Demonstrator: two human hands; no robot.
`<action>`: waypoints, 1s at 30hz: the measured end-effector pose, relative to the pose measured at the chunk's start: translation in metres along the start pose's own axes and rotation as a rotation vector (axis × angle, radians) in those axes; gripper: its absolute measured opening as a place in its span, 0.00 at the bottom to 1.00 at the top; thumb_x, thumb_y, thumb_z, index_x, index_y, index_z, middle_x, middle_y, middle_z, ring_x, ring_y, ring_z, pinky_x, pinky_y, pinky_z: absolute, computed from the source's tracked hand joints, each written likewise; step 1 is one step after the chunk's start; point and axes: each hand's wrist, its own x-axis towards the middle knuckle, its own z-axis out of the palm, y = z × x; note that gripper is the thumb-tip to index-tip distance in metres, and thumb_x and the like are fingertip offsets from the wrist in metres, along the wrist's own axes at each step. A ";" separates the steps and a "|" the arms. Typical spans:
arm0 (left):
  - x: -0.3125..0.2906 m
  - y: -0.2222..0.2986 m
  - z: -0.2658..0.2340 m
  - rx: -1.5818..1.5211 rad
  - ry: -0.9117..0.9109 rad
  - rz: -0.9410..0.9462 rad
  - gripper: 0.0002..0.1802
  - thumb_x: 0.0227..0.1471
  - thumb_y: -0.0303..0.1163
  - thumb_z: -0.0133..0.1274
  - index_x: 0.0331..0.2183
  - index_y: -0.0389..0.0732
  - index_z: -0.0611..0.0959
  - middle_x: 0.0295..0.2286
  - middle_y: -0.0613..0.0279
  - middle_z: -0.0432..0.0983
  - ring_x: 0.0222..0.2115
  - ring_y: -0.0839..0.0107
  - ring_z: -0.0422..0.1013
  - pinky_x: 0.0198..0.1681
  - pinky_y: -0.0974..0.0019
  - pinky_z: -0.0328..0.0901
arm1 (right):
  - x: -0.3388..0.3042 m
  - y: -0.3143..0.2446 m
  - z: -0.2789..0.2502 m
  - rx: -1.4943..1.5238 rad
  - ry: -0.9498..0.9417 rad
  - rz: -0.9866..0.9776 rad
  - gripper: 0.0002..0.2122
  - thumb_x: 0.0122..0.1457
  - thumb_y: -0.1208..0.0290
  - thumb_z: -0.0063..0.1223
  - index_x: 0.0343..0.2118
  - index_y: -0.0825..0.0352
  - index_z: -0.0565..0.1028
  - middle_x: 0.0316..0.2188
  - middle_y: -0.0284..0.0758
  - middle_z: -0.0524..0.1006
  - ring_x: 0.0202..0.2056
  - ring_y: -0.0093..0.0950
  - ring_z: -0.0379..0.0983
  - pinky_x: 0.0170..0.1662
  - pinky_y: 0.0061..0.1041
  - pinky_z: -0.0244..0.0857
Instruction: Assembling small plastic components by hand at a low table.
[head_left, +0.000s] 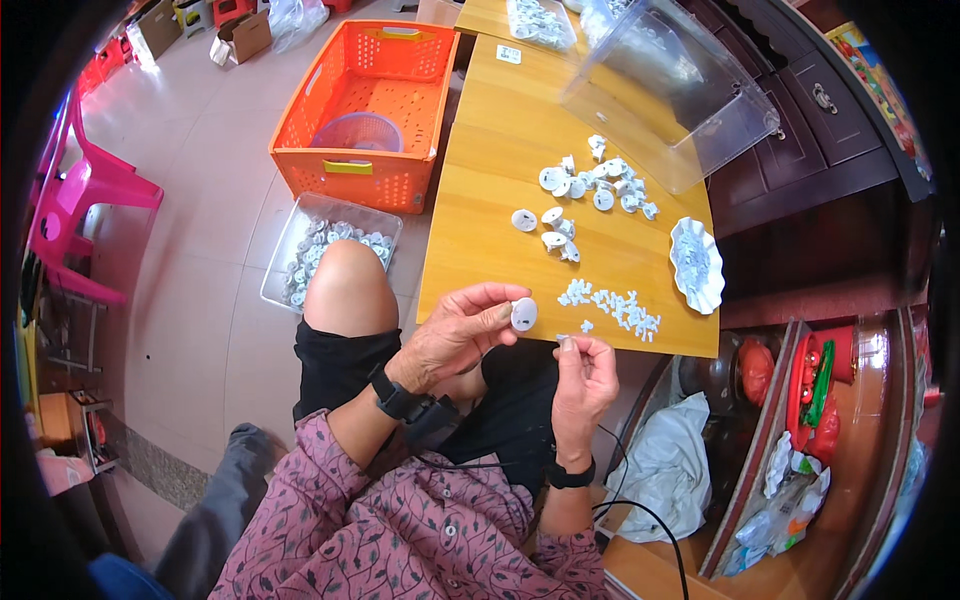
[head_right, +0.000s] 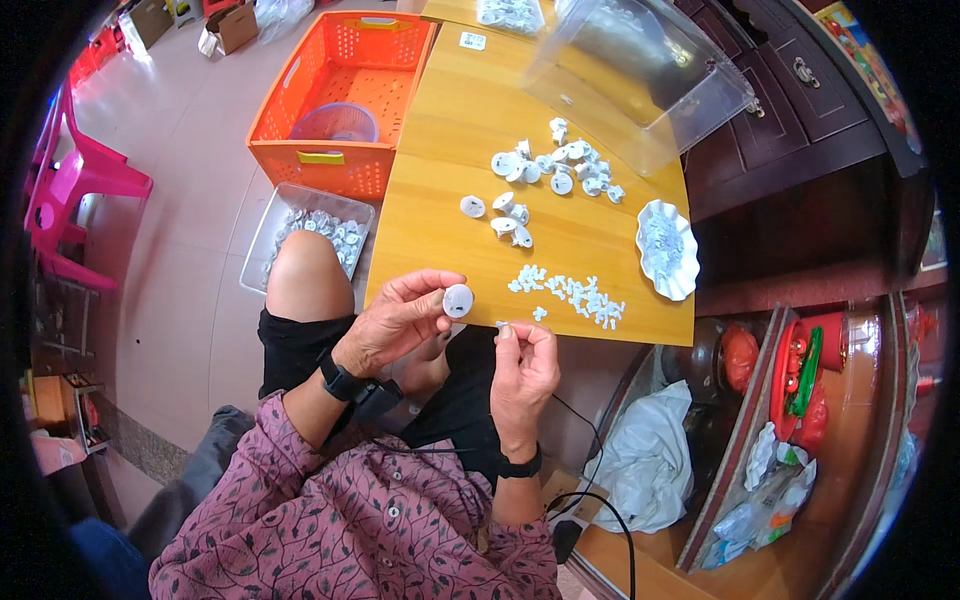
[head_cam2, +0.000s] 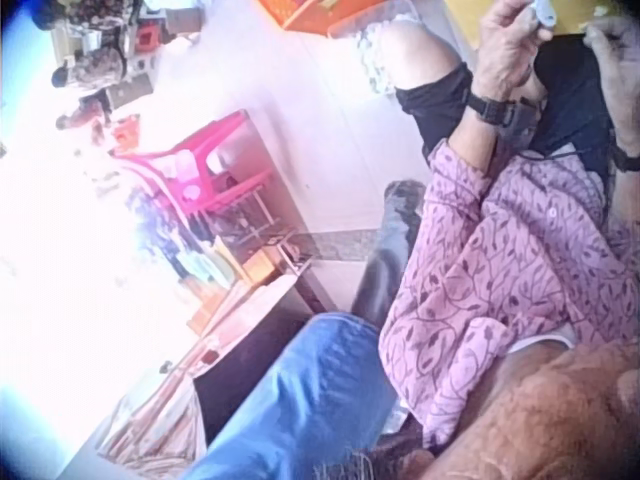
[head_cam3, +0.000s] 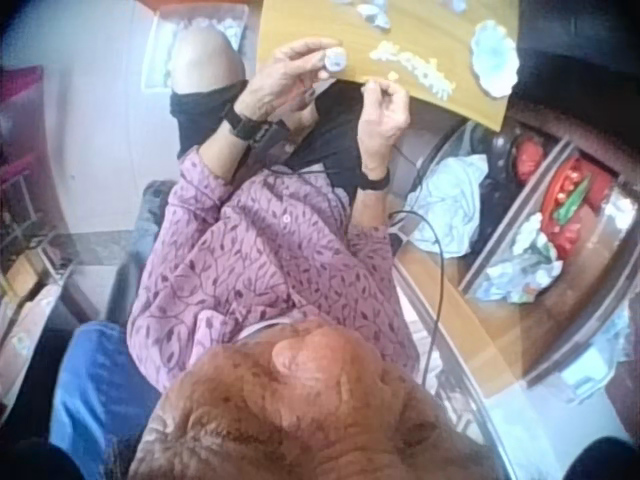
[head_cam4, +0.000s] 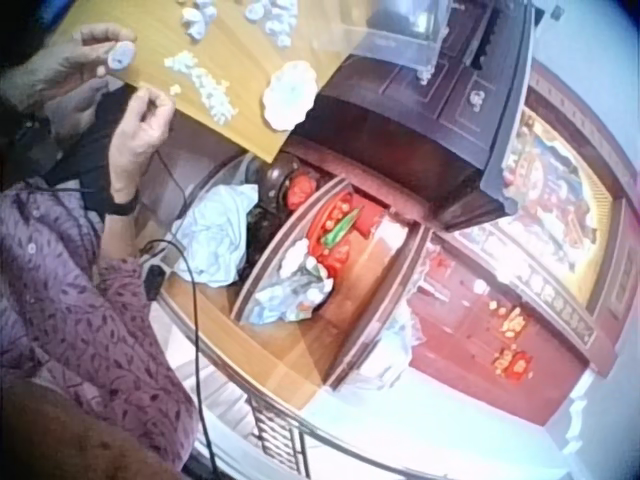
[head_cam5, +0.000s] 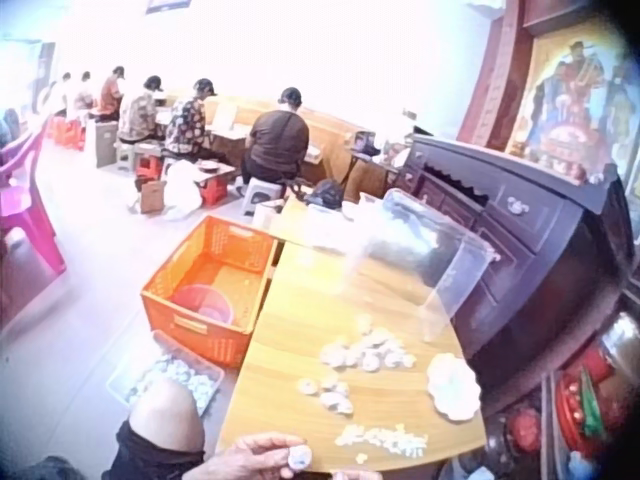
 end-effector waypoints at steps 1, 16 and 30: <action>0.000 -0.001 0.001 -0.003 -0.002 0.001 0.17 0.61 0.26 0.54 0.51 0.33 0.78 0.39 0.59 0.78 0.32 0.75 0.75 0.39 0.74 0.73 | 0.000 -0.013 0.003 0.153 0.013 0.001 0.03 0.62 0.79 0.54 0.36 0.71 0.72 0.35 0.35 0.76 0.34 0.19 0.72 0.40 0.20 0.68; -0.009 -0.004 -0.005 -0.064 -0.097 -0.029 0.18 0.60 0.26 0.53 0.51 0.32 0.77 0.41 0.55 0.78 0.36 0.70 0.78 0.42 0.71 0.76 | -0.003 -0.039 0.031 0.349 -0.046 -0.095 0.02 0.61 0.80 0.56 0.34 0.72 0.74 0.42 0.37 0.72 0.42 0.23 0.69 0.48 0.23 0.65; -0.010 -0.006 -0.003 -0.029 -0.060 0.002 0.17 0.57 0.20 0.55 0.49 0.34 0.79 0.42 0.54 0.78 0.40 0.68 0.77 0.45 0.68 0.75 | -0.006 -0.039 0.032 0.354 -0.046 -0.075 0.02 0.62 0.80 0.55 0.34 0.72 0.74 0.40 0.34 0.72 0.41 0.20 0.69 0.46 0.20 0.64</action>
